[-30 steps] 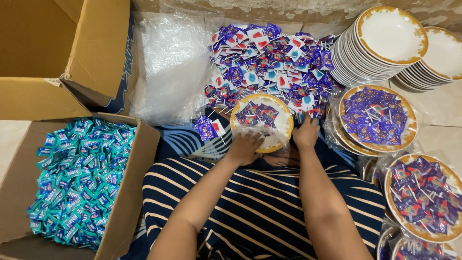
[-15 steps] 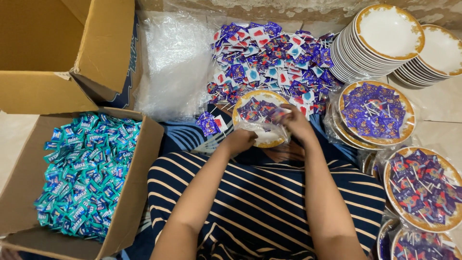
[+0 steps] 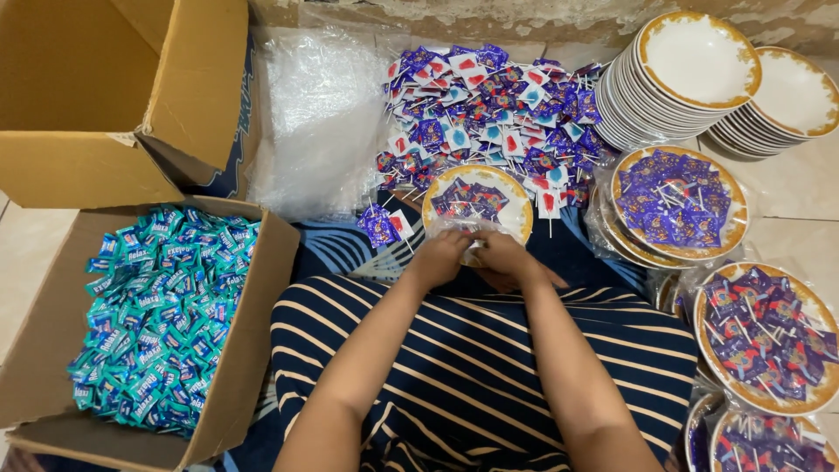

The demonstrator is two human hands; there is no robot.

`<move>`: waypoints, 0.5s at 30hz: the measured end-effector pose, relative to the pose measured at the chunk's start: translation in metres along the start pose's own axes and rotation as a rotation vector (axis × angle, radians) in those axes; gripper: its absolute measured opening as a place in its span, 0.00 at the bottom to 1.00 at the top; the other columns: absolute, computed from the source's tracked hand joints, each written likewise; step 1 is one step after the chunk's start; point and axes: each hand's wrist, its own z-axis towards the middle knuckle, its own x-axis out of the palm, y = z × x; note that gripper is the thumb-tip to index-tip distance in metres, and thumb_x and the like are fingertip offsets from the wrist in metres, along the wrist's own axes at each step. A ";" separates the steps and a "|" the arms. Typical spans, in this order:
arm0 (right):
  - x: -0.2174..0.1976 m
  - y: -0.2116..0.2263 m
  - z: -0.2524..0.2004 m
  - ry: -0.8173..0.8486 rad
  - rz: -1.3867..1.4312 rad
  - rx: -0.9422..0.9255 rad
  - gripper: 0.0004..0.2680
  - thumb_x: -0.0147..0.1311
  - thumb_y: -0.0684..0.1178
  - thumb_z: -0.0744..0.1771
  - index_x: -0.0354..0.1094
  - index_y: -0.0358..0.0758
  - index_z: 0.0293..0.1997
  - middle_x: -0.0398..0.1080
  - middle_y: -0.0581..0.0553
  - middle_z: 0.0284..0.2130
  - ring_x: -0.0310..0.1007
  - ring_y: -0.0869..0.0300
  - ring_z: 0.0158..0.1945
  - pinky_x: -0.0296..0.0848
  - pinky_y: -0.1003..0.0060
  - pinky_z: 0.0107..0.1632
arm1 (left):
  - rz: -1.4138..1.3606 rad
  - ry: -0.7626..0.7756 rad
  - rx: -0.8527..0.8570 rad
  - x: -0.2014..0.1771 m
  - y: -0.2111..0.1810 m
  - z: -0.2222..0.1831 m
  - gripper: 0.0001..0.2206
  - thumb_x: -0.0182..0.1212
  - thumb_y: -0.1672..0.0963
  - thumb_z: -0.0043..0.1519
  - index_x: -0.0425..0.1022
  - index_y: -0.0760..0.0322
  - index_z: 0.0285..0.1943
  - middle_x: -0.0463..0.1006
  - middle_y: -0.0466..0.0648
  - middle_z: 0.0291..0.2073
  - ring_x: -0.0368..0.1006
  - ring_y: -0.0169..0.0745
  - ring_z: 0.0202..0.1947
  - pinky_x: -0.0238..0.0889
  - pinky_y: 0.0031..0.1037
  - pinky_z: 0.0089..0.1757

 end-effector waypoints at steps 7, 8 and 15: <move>-0.059 0.002 -0.048 0.005 0.177 -0.052 0.16 0.49 0.51 0.65 0.75 0.48 0.57 0.81 0.40 0.36 0.81 0.47 0.44 0.77 0.54 0.49 | 0.178 0.064 -0.004 0.028 -0.008 -0.003 0.21 0.57 0.55 0.55 0.76 0.48 0.60 0.75 0.45 0.57 0.66 0.51 0.63 0.68 0.40 0.45; -0.068 0.006 -0.056 -0.014 0.167 -0.029 0.16 0.49 0.53 0.65 0.75 0.50 0.57 0.81 0.41 0.37 0.81 0.47 0.46 0.76 0.53 0.51 | 0.169 0.195 -0.090 0.024 -0.011 -0.002 0.24 0.57 0.52 0.57 0.72 0.47 0.65 0.72 0.45 0.61 0.63 0.50 0.64 0.62 0.41 0.48; -0.083 -0.045 -0.004 -0.147 0.061 0.048 0.14 0.51 0.58 0.64 0.78 0.52 0.51 0.81 0.42 0.39 0.76 0.43 0.54 0.71 0.49 0.58 | 0.211 0.506 -0.253 0.007 -0.013 0.009 0.33 0.52 0.44 0.63 0.55 0.53 0.77 0.64 0.50 0.70 0.51 0.48 0.70 0.47 0.45 0.57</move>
